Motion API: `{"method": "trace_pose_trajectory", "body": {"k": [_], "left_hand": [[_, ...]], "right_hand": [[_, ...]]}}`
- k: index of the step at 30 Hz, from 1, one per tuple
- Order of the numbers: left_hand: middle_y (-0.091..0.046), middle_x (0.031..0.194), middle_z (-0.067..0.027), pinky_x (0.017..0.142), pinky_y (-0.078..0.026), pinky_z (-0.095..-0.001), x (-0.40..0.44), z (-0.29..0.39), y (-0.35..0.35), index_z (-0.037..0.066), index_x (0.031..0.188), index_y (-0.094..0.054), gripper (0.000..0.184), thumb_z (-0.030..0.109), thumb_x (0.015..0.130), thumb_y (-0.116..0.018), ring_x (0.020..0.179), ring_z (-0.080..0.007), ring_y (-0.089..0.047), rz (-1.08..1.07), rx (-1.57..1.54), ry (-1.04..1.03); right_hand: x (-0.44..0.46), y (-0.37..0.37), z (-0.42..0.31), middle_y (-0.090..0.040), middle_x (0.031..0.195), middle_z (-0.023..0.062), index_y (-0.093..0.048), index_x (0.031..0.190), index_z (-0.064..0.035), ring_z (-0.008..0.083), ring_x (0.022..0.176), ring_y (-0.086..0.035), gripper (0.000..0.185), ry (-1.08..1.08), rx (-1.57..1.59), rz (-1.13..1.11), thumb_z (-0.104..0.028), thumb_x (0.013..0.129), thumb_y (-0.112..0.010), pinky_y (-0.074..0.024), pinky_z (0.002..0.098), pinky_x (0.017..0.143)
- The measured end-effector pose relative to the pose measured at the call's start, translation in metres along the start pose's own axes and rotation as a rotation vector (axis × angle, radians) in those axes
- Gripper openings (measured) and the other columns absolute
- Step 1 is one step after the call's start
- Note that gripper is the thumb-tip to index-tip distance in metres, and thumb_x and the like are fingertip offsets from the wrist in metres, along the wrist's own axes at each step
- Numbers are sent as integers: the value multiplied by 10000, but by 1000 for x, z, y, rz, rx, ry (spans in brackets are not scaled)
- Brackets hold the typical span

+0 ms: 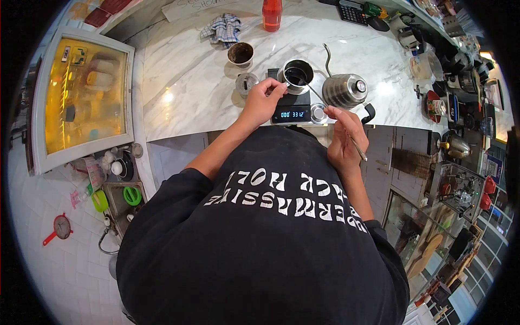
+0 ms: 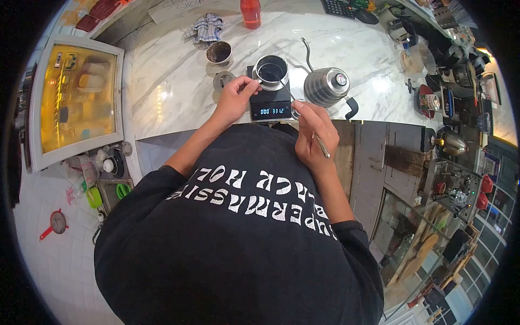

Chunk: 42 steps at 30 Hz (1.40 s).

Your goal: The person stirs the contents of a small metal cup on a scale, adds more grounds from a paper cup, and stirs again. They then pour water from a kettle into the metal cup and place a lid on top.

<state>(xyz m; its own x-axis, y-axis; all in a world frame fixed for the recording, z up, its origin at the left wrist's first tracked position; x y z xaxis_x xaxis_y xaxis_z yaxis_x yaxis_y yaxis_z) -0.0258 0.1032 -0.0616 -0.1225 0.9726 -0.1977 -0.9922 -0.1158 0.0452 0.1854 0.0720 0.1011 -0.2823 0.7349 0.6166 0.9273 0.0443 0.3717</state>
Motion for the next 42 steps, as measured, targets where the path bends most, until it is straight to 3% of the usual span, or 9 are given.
{"method": "trace_pose_trajectory", "body": {"k": [4, 7, 10, 13, 25, 28, 34, 37, 42], "left_hand": [[-700, 944, -43, 845, -495, -265, 0, -2, 0, -4, 992, -667, 237, 221, 1034, -606, 887, -104, -620, 6, -19, -10], [-700, 944, -42, 843, -496, -267, -2, 0, 0, -4, 992, -666, 239, 223, 1035, -605, 883, -103, -620, 12, -14, -2], [-698, 940, -42, 843, -495, -269, -2, -2, 1, -6, 992, -666, 242, 225, 1036, -605, 884, -103, -617, 11, 0, 4], [-697, 942, -42, 847, -494, -270, -1, -3, 1, -7, 998, -665, 244, 227, 1037, -605, 886, -102, -614, 12, -13, -10], [-700, 958, -45, 866, -491, -269, -1, -3, 1, -5, 1012, -666, 234, 219, 1037, -601, 902, -104, -614, 14, 4, 2], [-701, 963, -46, 867, -493, -270, -1, -4, 1, -5, 1017, -666, 233, 218, 1038, -598, 905, -105, -616, 6, 5, 5], [-700, 964, -44, 863, -498, -270, -1, -5, 0, -5, 1014, -665, 233, 217, 1038, -598, 904, -105, -616, 9, 8, 3], [-697, 959, -43, 864, -496, -268, -1, -3, -1, -5, 1013, -664, 231, 214, 1038, -596, 904, -105, -615, 7, 8, -14], [-693, 950, -40, 864, -494, -269, -2, 0, -2, -3, 1010, -663, 222, 206, 1037, -594, 902, -106, -615, 4, 18, -5]], "right_hand": [[-1, -2, 4, -717, 1026, 203, -640, 1190, -20, 303, 908, -717, 300, -17, 2, -4, 114, 924, -605, -557, 330, 793], [-3, -5, 9, -689, 1107, 211, -592, 1249, -5, 295, 985, -719, 268, -42, -11, -50, 67, 1012, -489, -568, 372, 882], [-2, -5, 8, -684, 1118, 214, -593, 1244, -4, 293, 995, -717, 266, -42, -20, -31, 70, 1010, -489, -568, 368, 886], [1, -1, 7, -714, 1027, 203, -638, 1188, -5, 300, 913, -711, 288, -18, -19, 32, 112, 927, -605, -552, 331, 802], [1, -4, 5, -712, 1032, 205, -647, 1188, -8, 302, 913, -711, 311, -39, -12, 16, 134, 914, -606, -550, 323, 800], [-1, -6, 5, -691, 1089, 197, -602, 1238, -21, 276, 983, -718, 289, -33, -37, -27, 96, 998, -490, -567, 356, 877], [-3, -3, 2, -695, 1096, 200, -601, 1236, -19, 279, 983, -719, 284, -22, -39, -35, 91, 996, -498, -566, 357, 877], [0, -1, 3, -713, 1028, 202, -640, 1192, -11, 304, 904, -711, 309, -4, -11, 13, 125, 916, -608, -551, 324, 790], [1, -1, 3, -710, 1022, 205, -647, 1187, -6, 303, 897, -709, 301, -20, -19, 1, 123, 917, -610, -549, 319, 783]]}}
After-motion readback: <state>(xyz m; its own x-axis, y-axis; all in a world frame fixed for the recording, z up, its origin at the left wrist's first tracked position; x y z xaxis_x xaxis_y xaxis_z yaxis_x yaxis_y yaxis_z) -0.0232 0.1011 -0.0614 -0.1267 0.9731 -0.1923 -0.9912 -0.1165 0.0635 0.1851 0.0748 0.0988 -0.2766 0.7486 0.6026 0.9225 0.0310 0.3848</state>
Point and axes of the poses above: each hand's wrist, its own x-axis towards the middle knuckle, its own y-axis out of the back of the hand, z = x × y, the point moved 9 cm from there along x, towards the middle knuckle
